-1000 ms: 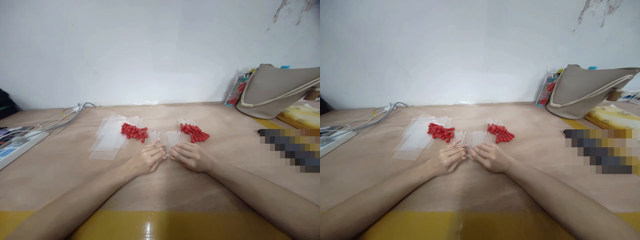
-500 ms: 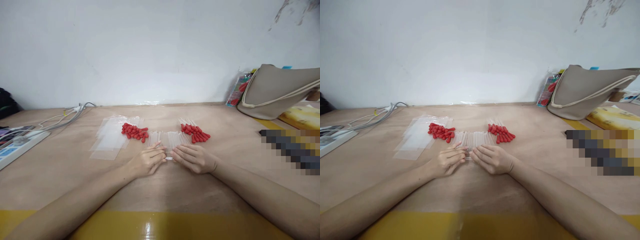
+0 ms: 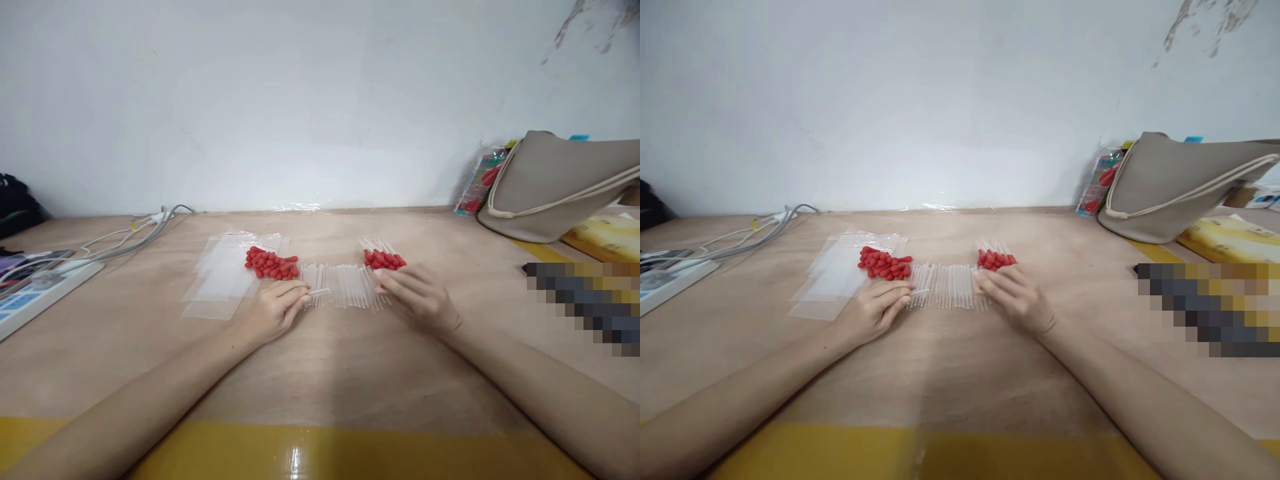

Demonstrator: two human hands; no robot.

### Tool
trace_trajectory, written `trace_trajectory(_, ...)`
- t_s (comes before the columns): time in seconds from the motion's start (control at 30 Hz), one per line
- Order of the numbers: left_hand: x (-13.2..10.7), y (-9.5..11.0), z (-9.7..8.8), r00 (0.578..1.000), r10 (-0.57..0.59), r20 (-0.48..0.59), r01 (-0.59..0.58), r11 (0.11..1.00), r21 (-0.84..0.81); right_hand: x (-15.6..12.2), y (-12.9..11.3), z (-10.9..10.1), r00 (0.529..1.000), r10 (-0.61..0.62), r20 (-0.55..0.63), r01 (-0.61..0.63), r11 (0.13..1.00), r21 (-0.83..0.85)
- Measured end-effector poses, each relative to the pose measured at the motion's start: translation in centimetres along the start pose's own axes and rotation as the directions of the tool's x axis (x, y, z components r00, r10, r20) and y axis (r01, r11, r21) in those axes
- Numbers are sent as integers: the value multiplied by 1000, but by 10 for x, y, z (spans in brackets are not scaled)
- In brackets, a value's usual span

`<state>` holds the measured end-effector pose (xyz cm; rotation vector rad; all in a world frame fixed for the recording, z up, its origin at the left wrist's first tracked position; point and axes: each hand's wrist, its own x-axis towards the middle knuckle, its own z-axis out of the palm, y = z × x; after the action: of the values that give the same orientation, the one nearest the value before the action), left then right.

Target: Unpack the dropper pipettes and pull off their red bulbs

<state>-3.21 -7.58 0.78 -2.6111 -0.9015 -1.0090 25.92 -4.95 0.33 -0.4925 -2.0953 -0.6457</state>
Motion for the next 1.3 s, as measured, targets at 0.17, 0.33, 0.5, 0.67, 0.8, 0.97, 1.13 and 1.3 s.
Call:
trace_trajectory(0.17, 9, -5, 11, 990, -65, -128, 73, 996, 58, -9, 36, 2, 759, 649, -40, -649, 760, 17)
trace_trajectory(0.33, 18, -6, 25, 992, -55, -116, 65, 995, 81, -24, 69, 0, 325, 941, 90, -945, 326, 1)
trace_trajectory(0.5, 27, -7, 31, 994, 41, -98, -30, 993, 114, -40, 80, 4, 181, 939, 292, -978, 202, -46)
trace_trajectory(0.67, 31, -6, 35, 1000, 27, 3, -28, 997, 65, -43, 80, 6, 150, 920, 363, -979, 190, -75)
trace_trajectory(0.8, 29, -5, 38, 999, -11, 41, 12, 999, -38, -38, 79, 3, 133, 900, 414, -966, 211, -150)
trace_trajectory(0.97, 29, -2, 34, 996, -37, 79, 42, 997, -63, -38, 81, 2, 148, 904, 402, -945, 248, -211)
trace_trajectory(1.13, 22, -7, 19, 983, -26, 180, 29, 999, -15, -38, 79, 6, 232, 894, 383, -950, 293, -108)
trace_trajectory(1.3, 10, -21, 9, 940, 35, 339, 0, 995, -101, -32, 72, 7, 385, 833, 398, -883, 458, -105)
